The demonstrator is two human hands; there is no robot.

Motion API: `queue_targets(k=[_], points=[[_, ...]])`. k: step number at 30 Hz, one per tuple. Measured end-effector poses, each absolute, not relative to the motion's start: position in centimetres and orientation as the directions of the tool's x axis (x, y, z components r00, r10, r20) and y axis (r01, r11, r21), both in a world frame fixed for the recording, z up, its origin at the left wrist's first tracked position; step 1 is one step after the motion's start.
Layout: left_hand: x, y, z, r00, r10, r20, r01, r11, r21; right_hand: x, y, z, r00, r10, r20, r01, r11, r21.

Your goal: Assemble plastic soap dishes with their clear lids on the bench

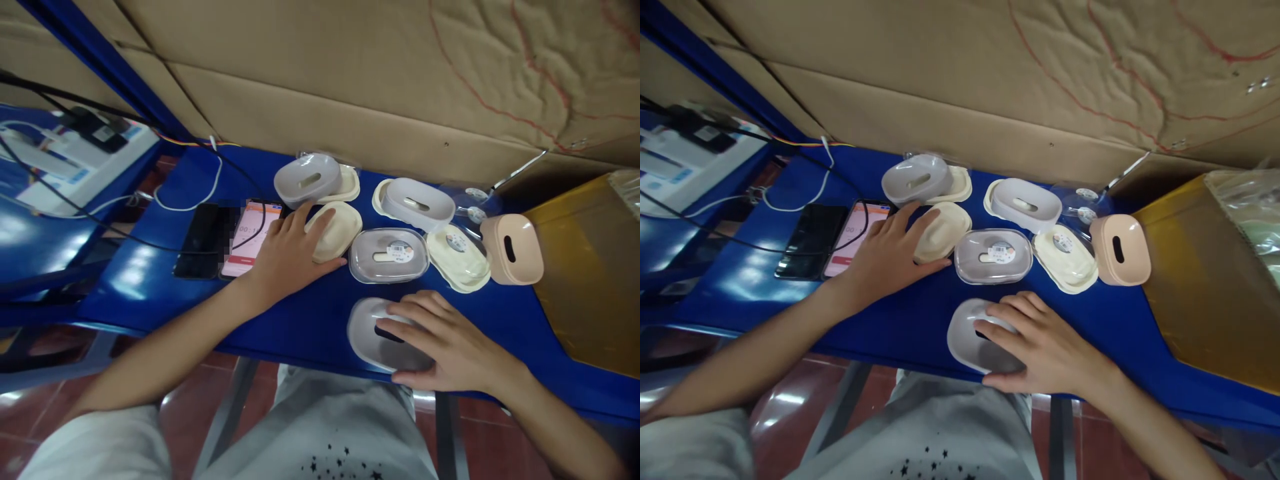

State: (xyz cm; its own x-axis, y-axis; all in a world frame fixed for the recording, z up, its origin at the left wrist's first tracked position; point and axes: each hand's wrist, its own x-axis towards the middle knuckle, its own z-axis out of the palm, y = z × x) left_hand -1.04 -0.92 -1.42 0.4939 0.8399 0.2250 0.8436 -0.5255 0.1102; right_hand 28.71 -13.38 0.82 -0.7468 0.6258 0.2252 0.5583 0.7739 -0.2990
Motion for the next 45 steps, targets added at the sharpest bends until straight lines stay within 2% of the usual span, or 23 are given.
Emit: queue_targets(k=[2,4,7,10,16,18,20,23,25,28,32,36,38,41,45], points=[[-1.0,-0.7,-1.4,0.458,0.881,0.119,0.874,-0.471,0.12,28.6,-13.6,0.7,-0.754,0.636,0.164,0.587,0.765,-0.265],[-0.9,-0.7,-1.1,0.439,0.895,0.078,0.881,-0.446,0.16,28.5,-13.8,0.7,-0.748,0.653,0.119,0.618,0.751,-0.233],[-1.3,-0.4,-0.7,0.416,0.901,0.125,0.865,-0.435,0.25,28.6,-13.9,0.6,-0.731,0.675,0.096,0.649,0.733,-0.204],[-2.1,0.3,-0.5,0.422,0.891,0.166,0.819,-0.454,0.35,28.8,-13.9,0.5,-0.717,0.692,0.091,0.662,0.715,-0.224],[-2.9,1.1,-0.4,0.451,0.88,0.148,0.582,-0.416,0.699,29.7,-13.5,0.3,-0.67,0.737,0.087,0.699,0.666,-0.262],[-3.0,0.9,-0.2,0.468,0.856,0.22,0.474,-0.453,0.755,29.8,-13.3,0.4,-0.66,0.747,0.082,0.705,0.653,-0.275],[-3.0,0.4,0.0,0.525,0.767,0.369,0.386,-0.601,0.7,30.1,-13.1,0.6,-0.649,0.757,0.078,0.709,0.638,-0.3],[-2.4,-1.1,0.4,0.693,0.502,0.517,0.29,-0.851,0.437,31.5,-12.9,1.3,-0.627,0.778,0.04,0.713,0.593,-0.373],[-1.7,-2.5,0.4,0.798,0.335,0.501,0.196,-0.931,0.309,33.3,-13.0,1.9,-0.602,0.798,0.001,0.724,0.546,-0.422],[-0.5,-4.7,-0.4,0.869,0.186,0.458,0.046,-0.953,0.299,36.3,-13.1,2.8,-0.545,0.839,-0.002,0.748,0.485,-0.454],[0.2,-6.5,-2.0,0.933,0.166,0.32,0.066,-0.952,0.3,38.5,-13.3,3.5,-0.468,0.883,0.031,0.782,0.429,-0.452],[0.2,-7.0,-2.6,0.97,0.199,0.142,0.15,-0.942,0.299,38.7,-13.4,3.8,-0.433,0.901,0.03,0.804,0.401,-0.439],[0.3,-7.0,-2.7,0.968,0.23,0.098,0.194,-0.939,0.285,38.2,-13.4,3.8,-0.437,0.899,0.028,0.799,0.403,-0.446],[0.4,-6.8,-3.0,0.948,0.28,0.152,0.239,-0.941,0.241,36.5,-13.3,3.3,-0.519,0.855,-0.006,0.758,0.457,-0.466],[0.5,-6.4,-3.6,0.877,0.309,0.368,0.231,-0.943,0.241,33.2,-13.3,2.3,-0.613,0.789,-0.043,0.708,0.525,-0.473]])
